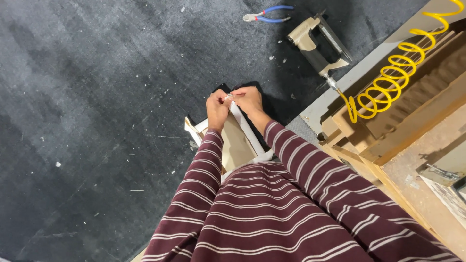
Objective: The person assembles small white frames by folding white paper or cardstock around a wooden frame and securing it with a pneumatic staple gun. They repeatedly fold the edges and staple them in place, then stack the finished frames on the table.
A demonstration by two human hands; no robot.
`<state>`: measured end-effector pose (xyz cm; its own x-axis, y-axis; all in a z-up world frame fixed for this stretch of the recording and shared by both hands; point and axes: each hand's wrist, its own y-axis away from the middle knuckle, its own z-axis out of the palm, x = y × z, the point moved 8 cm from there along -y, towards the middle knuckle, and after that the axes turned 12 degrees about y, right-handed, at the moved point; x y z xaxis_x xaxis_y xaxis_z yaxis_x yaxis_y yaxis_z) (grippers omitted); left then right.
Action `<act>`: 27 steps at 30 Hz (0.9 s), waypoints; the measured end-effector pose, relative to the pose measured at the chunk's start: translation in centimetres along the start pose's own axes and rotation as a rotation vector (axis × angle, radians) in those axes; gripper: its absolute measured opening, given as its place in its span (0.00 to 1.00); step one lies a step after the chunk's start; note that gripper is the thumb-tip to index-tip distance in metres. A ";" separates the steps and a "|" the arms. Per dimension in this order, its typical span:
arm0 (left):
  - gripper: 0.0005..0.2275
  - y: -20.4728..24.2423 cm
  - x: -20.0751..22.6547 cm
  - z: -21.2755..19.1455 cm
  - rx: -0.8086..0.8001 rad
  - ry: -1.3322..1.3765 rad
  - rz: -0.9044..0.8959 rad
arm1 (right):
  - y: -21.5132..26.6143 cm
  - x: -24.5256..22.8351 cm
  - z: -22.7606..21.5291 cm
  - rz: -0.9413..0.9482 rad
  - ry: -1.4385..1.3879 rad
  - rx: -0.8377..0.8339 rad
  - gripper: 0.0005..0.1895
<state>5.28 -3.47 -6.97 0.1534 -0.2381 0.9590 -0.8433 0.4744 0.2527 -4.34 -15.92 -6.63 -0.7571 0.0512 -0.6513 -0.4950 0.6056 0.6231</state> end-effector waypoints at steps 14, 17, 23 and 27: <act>0.06 -0.2 0.7 0.0 0.015 0.074 -0.036 | 0.7 -0.2 -0.4 -0.021 0.103 0.020 0.13; 0.06 0.5 0.5 -0.1 0.022 0.120 -0.041 | 0.8 1.5 0.6 0.025 0.121 0.007 0.13; 0.06 0.5 1.0 -0.4 0.032 0.205 -0.156 | 1.7 1.1 0.3 0.017 0.103 -0.016 0.14; 0.05 -0.1 0.1 -0.7 0.012 0.209 -0.135 | 1.9 0.9 0.5 -0.024 0.129 -0.023 0.13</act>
<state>5.73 -2.95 -6.81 0.3674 -0.1175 0.9226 -0.8138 0.4396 0.3801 -5.74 -14.34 -6.21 -0.7928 -0.0661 -0.6058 -0.5217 0.5874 0.6187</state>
